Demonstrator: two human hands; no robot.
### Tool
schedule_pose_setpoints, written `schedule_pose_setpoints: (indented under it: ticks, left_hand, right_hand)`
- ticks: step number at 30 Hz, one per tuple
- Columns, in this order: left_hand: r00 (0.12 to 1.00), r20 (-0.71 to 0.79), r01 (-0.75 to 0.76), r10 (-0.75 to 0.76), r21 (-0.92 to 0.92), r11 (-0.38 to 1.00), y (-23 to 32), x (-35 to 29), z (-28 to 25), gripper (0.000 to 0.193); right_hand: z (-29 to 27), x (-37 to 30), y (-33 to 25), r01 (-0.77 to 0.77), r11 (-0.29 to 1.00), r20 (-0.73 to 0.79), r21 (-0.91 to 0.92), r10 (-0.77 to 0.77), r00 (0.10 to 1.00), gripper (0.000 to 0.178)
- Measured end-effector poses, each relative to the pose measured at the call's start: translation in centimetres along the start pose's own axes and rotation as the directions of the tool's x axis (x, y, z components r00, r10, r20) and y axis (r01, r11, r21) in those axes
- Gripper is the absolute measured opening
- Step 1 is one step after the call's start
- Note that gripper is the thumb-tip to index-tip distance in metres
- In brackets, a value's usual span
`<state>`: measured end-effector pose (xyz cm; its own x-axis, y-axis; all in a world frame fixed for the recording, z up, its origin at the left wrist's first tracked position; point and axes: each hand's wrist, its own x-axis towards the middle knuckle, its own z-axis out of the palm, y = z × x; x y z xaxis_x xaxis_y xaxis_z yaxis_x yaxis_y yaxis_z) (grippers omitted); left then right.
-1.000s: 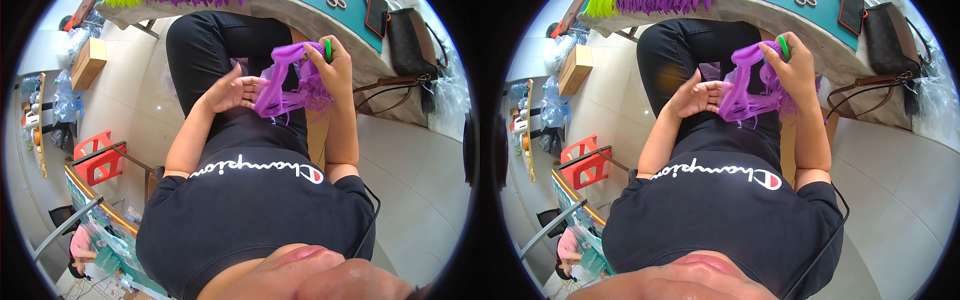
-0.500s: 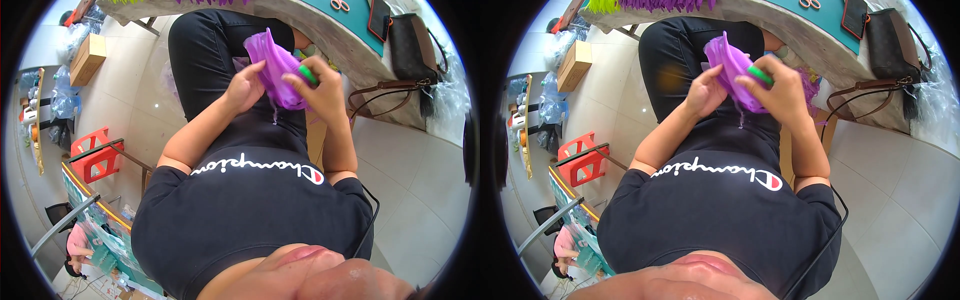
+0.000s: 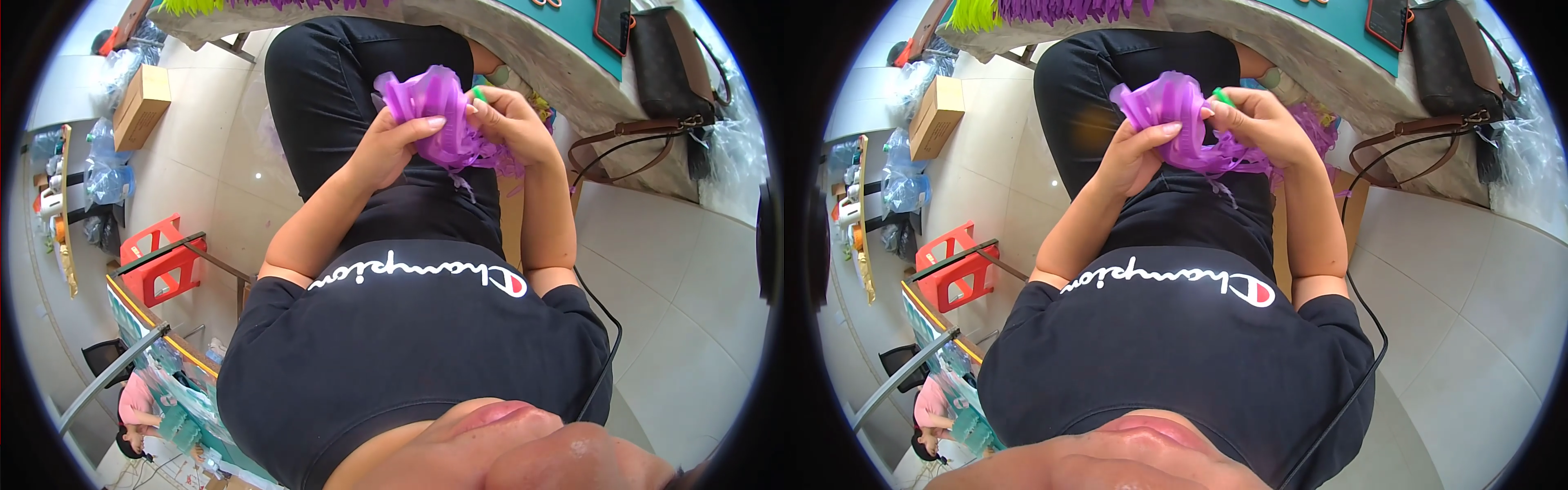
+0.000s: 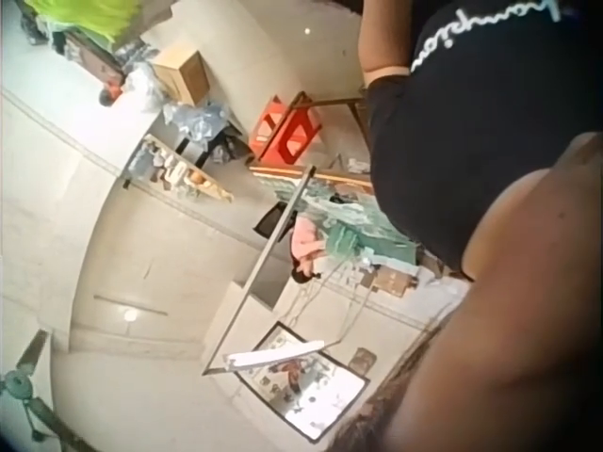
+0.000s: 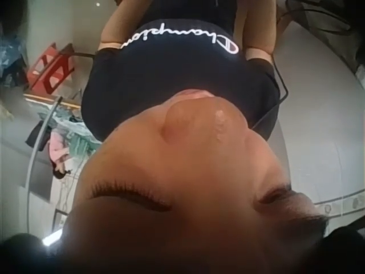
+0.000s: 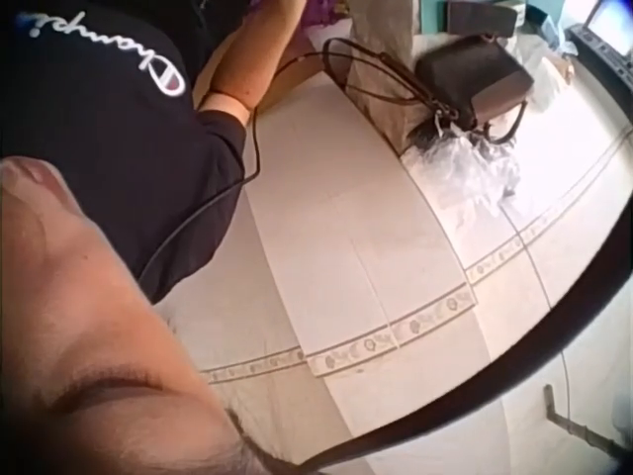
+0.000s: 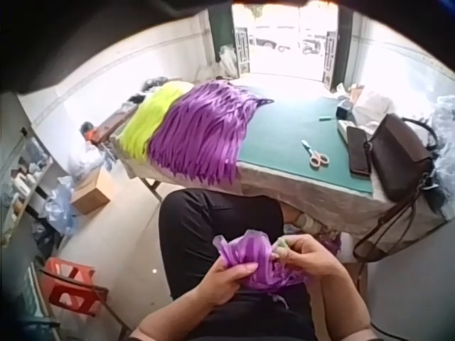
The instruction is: Assembling and trimming purple plastic fringe decorations using a crochet-like tool and scissors.
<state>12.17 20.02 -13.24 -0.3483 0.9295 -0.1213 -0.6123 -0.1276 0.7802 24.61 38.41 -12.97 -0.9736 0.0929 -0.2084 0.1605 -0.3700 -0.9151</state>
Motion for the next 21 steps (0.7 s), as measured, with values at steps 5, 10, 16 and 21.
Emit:
schedule_pose_setpoints:
  ticks: [5,10,16,21]
  left_hand:
    - [0.987,-0.131,-0.061,0.090,0.211,0.976,-0.6,0.2,-0.5,0.028]
    - [0.994,-0.066,0.094,-0.091,0.050,0.994,-0.5,0.0,0.5,0.034]
    - [0.991,-0.085,0.113,-0.102,0.138,0.984,-0.3,-0.1,1.2,0.030]
    - [0.982,-0.189,0.011,0.006,0.087,0.996,-0.8,0.2,0.5,0.025]
  right_hand:
    - [1.3,-0.4,-0.6,0.323,0.887,-0.381,-0.329,-0.438,0.814,0.018]
    - [2.1,-0.5,-0.7,0.318,0.791,-0.393,-0.523,-0.555,0.733,0.018]
    - [2.6,-0.2,-1.1,0.393,0.692,-0.431,-0.605,-0.700,0.569,0.024]
    - [1.7,-2.1,0.0,0.529,0.849,-0.454,-0.021,-0.479,0.751,0.042]
